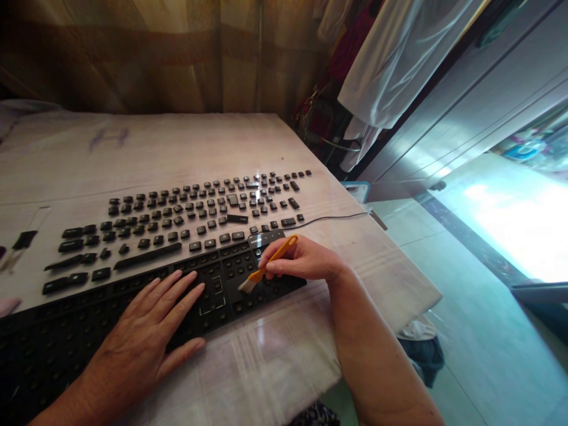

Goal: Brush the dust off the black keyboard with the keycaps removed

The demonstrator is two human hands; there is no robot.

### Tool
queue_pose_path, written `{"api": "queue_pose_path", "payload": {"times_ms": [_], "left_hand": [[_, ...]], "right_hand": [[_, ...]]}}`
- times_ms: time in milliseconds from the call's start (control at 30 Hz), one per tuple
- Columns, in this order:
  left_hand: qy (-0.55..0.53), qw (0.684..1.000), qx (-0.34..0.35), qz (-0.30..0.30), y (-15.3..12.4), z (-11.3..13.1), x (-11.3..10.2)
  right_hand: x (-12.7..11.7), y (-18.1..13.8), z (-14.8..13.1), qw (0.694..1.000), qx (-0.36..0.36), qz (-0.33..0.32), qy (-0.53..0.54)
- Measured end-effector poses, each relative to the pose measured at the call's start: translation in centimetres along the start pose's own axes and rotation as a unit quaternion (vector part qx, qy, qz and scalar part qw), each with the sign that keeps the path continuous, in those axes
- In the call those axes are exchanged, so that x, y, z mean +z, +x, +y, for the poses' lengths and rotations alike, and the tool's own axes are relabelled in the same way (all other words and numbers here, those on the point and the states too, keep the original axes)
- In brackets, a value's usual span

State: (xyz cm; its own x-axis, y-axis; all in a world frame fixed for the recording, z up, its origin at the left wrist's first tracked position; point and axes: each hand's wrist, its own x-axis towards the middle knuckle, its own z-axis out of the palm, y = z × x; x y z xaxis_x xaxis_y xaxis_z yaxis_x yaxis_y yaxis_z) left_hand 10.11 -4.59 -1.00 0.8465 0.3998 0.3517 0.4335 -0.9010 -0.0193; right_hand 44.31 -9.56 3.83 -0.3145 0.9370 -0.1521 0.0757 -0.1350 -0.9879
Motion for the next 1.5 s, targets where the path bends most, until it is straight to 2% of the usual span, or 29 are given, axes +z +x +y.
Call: {"api": "queue_pose_path", "payload": {"times_ms": [200,433,700,933,1167,1500], "left_hand": [[0.005,1.0,0.006,0.002,0.1,0.0,-0.1],[0.007,1.0,0.008,-0.001,0.0,0.0,0.0],[-0.009,1.0,0.004,0.0,0.0,-0.1,0.0],[-0.023,1.0,-0.006,0.0,0.0,0.0,0.0],[-0.019,1.0,-0.004,-0.004,0.0,0.1,-0.1],[-0.021,1.0,-0.006,-0.008,0.0,0.0,-0.1]], "right_hand": [[0.1,-0.1,0.0,1.0,-0.002,-0.001,0.018],[0.0,-0.1,-0.3,0.999,-0.014,0.043,0.021],[0.2,0.1,-0.1,0.999,-0.002,0.018,-0.029],[0.4,0.1,-0.2,1.0,-0.011,0.012,-0.007],[0.4,-0.1,-0.6,0.996,-0.045,0.079,0.005],[1.2,0.4,-0.4,0.999,-0.02,0.027,-0.04]]}}
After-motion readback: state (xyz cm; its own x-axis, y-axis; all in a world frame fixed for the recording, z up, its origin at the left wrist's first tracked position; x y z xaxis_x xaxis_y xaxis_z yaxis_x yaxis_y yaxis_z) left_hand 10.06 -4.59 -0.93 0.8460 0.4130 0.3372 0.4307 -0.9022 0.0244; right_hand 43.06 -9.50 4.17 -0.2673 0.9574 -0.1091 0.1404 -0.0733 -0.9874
